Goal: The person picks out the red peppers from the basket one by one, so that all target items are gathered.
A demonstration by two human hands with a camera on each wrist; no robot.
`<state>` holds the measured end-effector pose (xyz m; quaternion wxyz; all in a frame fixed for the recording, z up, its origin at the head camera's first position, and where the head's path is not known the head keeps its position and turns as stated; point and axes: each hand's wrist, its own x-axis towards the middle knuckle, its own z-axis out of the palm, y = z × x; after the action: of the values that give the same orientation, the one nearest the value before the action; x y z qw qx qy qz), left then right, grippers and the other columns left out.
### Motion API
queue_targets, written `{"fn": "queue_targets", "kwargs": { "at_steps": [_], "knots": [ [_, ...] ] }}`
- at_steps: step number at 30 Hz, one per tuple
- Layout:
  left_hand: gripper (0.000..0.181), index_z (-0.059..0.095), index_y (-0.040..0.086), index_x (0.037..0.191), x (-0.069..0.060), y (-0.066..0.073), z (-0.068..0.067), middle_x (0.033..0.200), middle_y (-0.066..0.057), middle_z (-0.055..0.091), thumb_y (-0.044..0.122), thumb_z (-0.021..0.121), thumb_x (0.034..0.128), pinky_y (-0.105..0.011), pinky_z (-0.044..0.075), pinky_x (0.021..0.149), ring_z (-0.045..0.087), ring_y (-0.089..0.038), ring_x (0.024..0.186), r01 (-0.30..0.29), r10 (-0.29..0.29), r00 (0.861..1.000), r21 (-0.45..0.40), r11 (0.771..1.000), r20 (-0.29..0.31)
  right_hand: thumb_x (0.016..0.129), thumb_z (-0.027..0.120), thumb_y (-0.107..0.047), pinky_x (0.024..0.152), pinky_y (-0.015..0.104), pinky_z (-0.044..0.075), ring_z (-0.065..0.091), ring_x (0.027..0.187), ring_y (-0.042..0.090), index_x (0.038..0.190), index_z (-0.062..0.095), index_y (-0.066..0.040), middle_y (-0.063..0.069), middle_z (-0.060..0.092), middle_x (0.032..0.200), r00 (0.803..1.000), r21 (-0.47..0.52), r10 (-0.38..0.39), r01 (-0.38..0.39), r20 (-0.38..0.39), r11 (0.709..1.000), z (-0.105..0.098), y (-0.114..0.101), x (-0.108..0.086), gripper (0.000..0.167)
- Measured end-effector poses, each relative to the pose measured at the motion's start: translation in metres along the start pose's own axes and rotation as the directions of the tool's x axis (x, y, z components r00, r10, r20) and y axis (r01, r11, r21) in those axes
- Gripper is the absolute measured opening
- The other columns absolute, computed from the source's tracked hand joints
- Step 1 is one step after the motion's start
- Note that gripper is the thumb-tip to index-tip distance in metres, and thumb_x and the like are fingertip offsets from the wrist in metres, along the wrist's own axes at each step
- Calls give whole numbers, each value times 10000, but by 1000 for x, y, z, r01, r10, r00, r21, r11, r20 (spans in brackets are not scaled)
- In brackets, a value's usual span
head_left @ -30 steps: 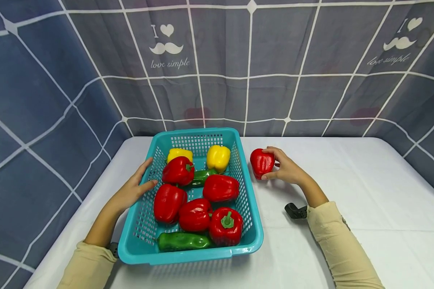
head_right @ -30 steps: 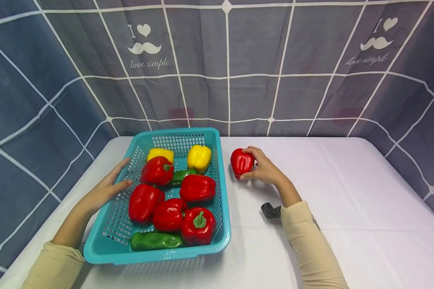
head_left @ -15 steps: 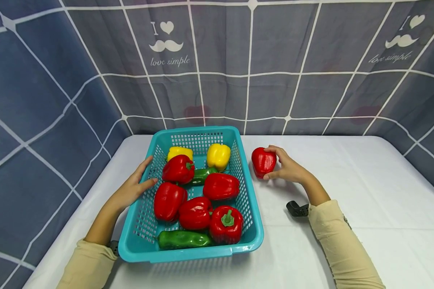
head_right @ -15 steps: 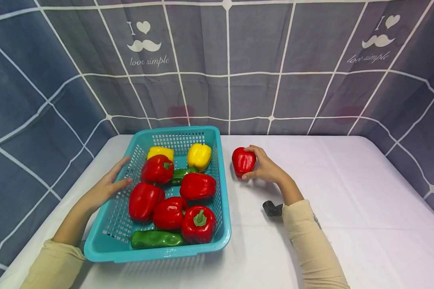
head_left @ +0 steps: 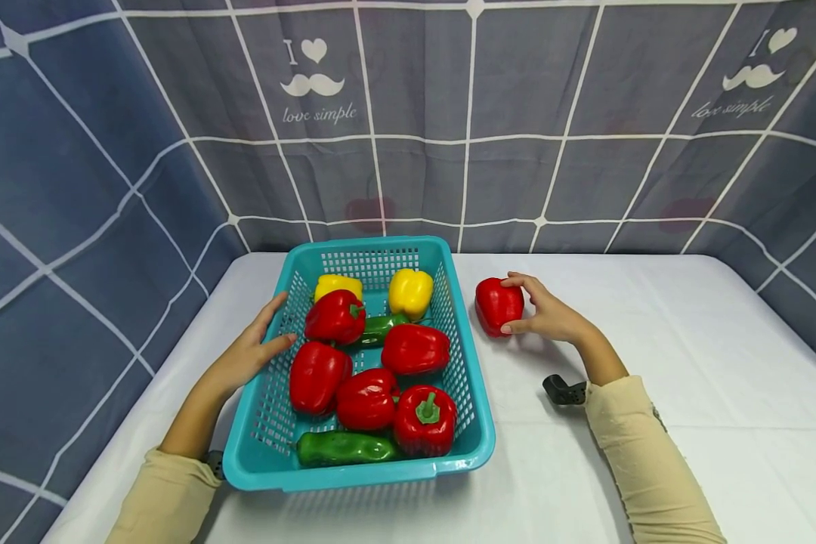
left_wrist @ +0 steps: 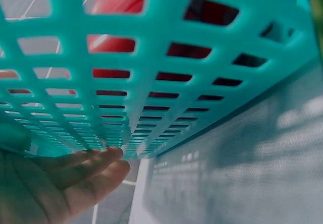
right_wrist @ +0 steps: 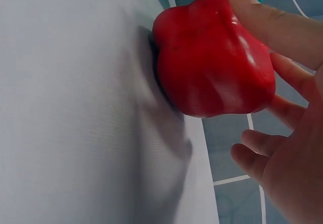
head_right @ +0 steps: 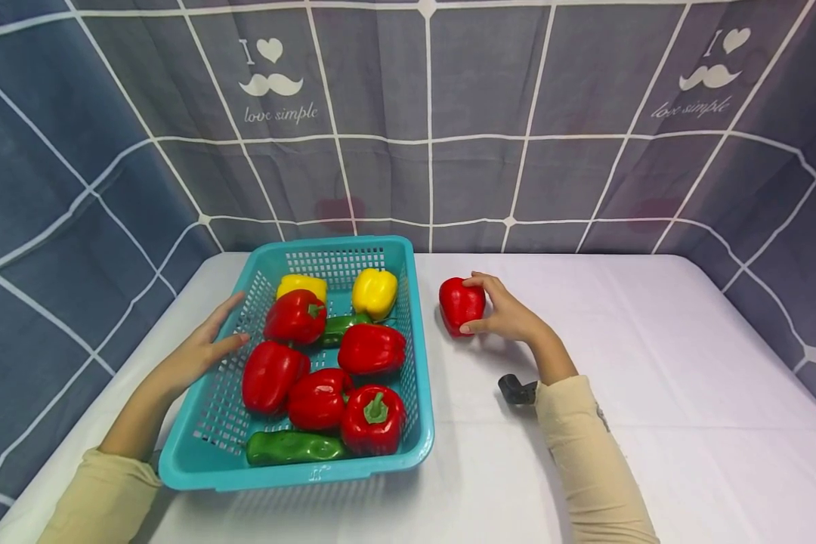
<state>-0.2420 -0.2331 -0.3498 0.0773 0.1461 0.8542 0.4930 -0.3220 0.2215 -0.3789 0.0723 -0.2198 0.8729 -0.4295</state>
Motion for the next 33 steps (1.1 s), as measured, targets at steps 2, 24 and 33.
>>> {"fn": "queue_targets", "kwargs": {
  "at_steps": [2, 24, 33],
  "knots": [
    [723, -27, 69, 1468, -1, 1, 0, 1502, -251, 46, 165, 430, 917, -583, 419, 864, 217, -503, 1299, -1, 1, 1000, 0, 1000, 0, 729, 736, -121, 1025, 647, 188, 116, 1351, 410, 1302, 365, -66, 193, 148, 1484, 1000, -7, 13, -13, -1, 1000, -1, -6, -3, 685],
    [723, -24, 66, 1468, -2, 2, 0, 1498, -260, 57, 124, 435, 913, -560, 458, 805, 227, -517, 1290, -23, 23, 1000, -34, 999, -4, 741, 731, -191, 992, 636, 269, 167, 1340, 398, 1373, 317, -58, 166, 186, 1476, 999, -128, -14, 8, -46, 992, -2, -22, -4, 767],
    [723, -24, 72, 1469, -2, 3, 0, 1502, -253, 42, 122, 434, 912, -548, 470, 792, 232, -520, 1286, -14, 14, 1000, -39, 999, -6, 741, 733, -217, 990, 635, 275, 171, 1341, 392, 1392, 293, -68, 160, 187, 1476, 999, -130, 1, -6, -40, 992, -2, -25, -4, 800]
  ]
}}
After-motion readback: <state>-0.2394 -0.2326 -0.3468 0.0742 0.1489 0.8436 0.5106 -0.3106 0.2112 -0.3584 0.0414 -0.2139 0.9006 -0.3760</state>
